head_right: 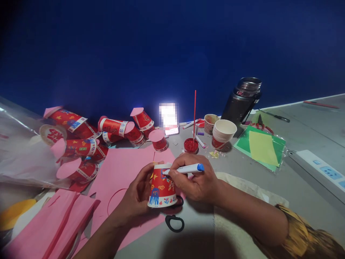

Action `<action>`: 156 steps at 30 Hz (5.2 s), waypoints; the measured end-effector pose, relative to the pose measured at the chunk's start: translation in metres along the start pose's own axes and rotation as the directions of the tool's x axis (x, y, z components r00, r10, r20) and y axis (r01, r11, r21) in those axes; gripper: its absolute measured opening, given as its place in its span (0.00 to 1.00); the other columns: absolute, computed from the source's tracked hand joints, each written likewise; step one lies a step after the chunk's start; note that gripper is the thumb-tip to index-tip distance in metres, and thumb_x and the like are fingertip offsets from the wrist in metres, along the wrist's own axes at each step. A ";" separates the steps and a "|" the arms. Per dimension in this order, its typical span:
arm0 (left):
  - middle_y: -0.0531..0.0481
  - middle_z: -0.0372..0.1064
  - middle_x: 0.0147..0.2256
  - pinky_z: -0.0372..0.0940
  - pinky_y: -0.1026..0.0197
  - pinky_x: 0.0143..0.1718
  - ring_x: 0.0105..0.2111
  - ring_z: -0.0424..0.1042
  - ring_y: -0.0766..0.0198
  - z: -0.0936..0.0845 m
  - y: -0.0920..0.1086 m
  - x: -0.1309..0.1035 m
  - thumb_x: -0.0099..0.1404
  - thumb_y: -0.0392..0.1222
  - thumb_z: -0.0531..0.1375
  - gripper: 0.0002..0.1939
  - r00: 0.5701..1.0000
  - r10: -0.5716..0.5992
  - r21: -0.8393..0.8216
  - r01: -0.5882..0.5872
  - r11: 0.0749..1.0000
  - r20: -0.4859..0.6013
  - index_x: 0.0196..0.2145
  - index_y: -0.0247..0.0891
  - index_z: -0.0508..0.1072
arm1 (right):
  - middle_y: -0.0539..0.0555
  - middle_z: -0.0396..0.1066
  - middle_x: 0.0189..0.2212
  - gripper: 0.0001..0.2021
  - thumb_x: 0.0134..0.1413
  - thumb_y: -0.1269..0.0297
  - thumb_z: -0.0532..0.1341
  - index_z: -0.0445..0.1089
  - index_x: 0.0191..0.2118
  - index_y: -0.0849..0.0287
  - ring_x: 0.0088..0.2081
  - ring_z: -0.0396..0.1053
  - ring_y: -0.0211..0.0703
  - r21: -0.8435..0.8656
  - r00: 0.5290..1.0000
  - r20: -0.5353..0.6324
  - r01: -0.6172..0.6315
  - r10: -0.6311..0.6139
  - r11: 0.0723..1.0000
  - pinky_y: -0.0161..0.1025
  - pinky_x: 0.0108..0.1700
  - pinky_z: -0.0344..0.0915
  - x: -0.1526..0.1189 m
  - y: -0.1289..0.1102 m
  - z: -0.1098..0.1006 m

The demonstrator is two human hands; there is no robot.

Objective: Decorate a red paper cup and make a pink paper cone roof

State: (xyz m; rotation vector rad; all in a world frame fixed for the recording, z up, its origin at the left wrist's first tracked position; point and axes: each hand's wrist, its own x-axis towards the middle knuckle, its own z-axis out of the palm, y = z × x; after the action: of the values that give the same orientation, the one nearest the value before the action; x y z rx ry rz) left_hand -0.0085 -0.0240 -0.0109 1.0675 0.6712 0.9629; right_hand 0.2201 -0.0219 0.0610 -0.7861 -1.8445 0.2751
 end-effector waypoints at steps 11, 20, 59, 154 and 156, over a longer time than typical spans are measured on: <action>0.41 0.59 0.69 0.70 0.52 0.57 0.67 0.63 0.41 0.000 0.002 0.001 0.45 0.27 0.76 0.48 0.999 -0.026 0.006 0.026 1.000 0.032 0.61 0.51 0.68 | 0.51 0.75 0.25 0.05 0.61 0.72 0.60 0.71 0.34 0.58 0.24 0.72 0.39 -0.003 1.000 0.025 -0.015 0.015 1.000 0.35 0.28 0.66 -0.001 0.002 0.000; 0.41 0.60 0.68 0.71 0.51 0.56 0.64 0.66 0.42 -0.001 -0.003 0.000 0.46 0.29 0.77 0.48 0.999 -0.021 0.008 0.021 1.000 0.047 0.61 0.52 0.68 | 0.50 0.73 0.23 0.05 0.60 0.72 0.59 0.70 0.33 0.58 0.23 0.69 0.38 0.003 0.999 0.039 -0.038 0.038 0.999 0.34 0.26 0.64 -0.001 0.001 -0.003; 0.37 0.65 0.63 0.68 0.38 0.59 0.58 0.72 0.38 -0.007 -0.007 0.002 0.43 0.37 0.80 0.51 0.998 -0.051 0.000 0.051 0.999 0.028 0.62 0.50 0.66 | 0.51 0.75 0.24 0.06 0.60 0.71 0.61 0.72 0.32 0.58 0.23 0.71 0.38 0.025 0.988 -0.127 -0.088 0.090 0.996 0.34 0.24 0.67 0.000 -0.001 -0.002; 0.45 0.60 0.69 0.44 0.33 0.73 0.72 0.51 0.39 0.017 0.040 -0.018 0.54 0.25 0.70 0.44 0.903 0.299 0.552 -0.425 0.717 0.307 0.65 0.52 0.69 | 0.48 0.75 0.27 0.10 0.43 0.68 0.71 0.77 0.36 0.58 0.28 0.71 0.39 0.255 0.515 0.665 -0.837 0.541 0.484 0.34 0.28 0.69 0.009 0.035 -0.020; 0.45 0.63 0.68 0.45 0.33 0.73 0.72 0.52 0.39 0.019 0.043 -0.020 0.55 0.25 0.69 0.43 0.894 0.270 0.571 -0.437 0.695 0.356 0.66 0.51 0.68 | 0.48 0.75 0.27 0.10 0.43 0.69 0.70 0.77 0.35 0.59 0.27 0.70 0.37 0.250 0.509 0.678 -0.838 0.531 0.485 0.33 0.27 0.68 0.007 0.034 -0.016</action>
State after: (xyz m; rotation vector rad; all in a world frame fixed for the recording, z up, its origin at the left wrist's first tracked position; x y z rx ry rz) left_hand -0.0147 -0.0426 0.0364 1.9634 0.6045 0.9214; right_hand 0.2461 0.0059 0.0550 -1.0986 -1.6221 1.6840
